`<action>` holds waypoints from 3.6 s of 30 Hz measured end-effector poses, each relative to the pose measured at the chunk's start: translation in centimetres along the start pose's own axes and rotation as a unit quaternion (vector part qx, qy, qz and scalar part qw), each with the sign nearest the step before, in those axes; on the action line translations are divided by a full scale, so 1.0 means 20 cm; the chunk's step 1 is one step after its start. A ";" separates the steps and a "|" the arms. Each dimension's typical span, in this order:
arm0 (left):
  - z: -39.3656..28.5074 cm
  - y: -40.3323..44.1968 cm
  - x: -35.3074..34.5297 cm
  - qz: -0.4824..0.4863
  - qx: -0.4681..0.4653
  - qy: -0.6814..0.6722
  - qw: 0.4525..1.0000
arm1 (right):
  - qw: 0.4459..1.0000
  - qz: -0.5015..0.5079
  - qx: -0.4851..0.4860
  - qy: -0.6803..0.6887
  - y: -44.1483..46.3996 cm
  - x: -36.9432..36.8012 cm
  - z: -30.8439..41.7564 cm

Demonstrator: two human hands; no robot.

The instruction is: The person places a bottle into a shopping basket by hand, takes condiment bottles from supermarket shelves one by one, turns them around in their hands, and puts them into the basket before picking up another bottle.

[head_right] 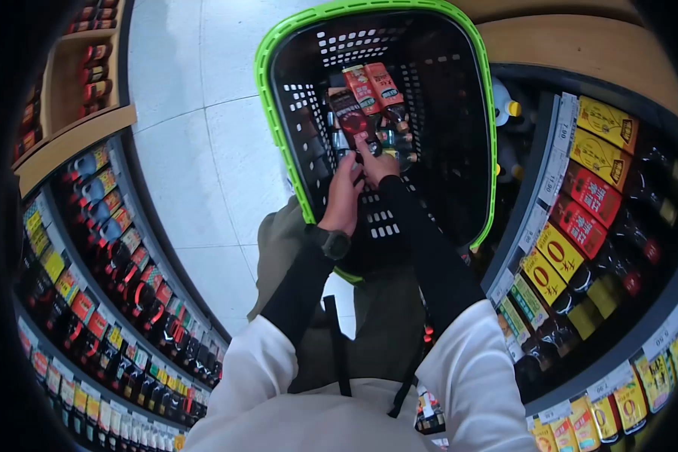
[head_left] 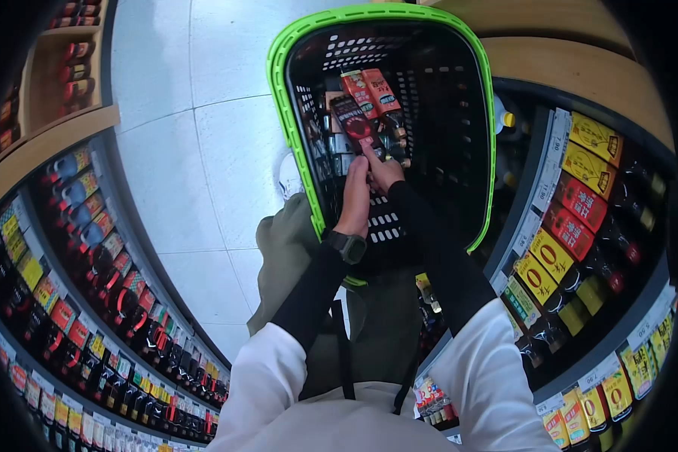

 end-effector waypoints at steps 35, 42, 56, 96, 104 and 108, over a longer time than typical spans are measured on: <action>-0.18 0.01 -0.09 0.022 0.052 0.014 0.998 | 0.983 0.100 0.049 0.149 0.68 -0.49 -0.06; -0.16 0.00 -0.14 0.041 0.068 0.019 0.997 | 0.989 0.093 0.038 0.104 0.85 -0.60 -0.22; -0.04 -0.06 -0.21 0.115 0.110 0.012 0.987 | 0.938 0.016 0.077 0.338 0.24 -0.30 -0.33; -0.39 -2.30 -0.24 0.392 0.303 0.285 0.820 | 0.659 -0.190 -0.015 0.727 -2.69 0.47 -1.70; -0.27 -2.50 -0.09 0.388 0.340 0.377 0.769 | 0.494 -0.232 -0.038 0.837 -2.99 0.13 -2.04; -0.14 -2.58 0.04 0.392 0.395 0.415 0.720 | 0.430 -0.247 -0.083 0.864 -3.12 -0.07 -2.25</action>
Point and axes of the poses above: each hand's wrist, its own y-axis towards the middle knuckle, its own x-axis out of the back of the hand, z = x × y, the point moved 9 cm from there along y, towards the middle knuckle, and after that the axes turned 6 degrees about -z, right-handed, at the moved point
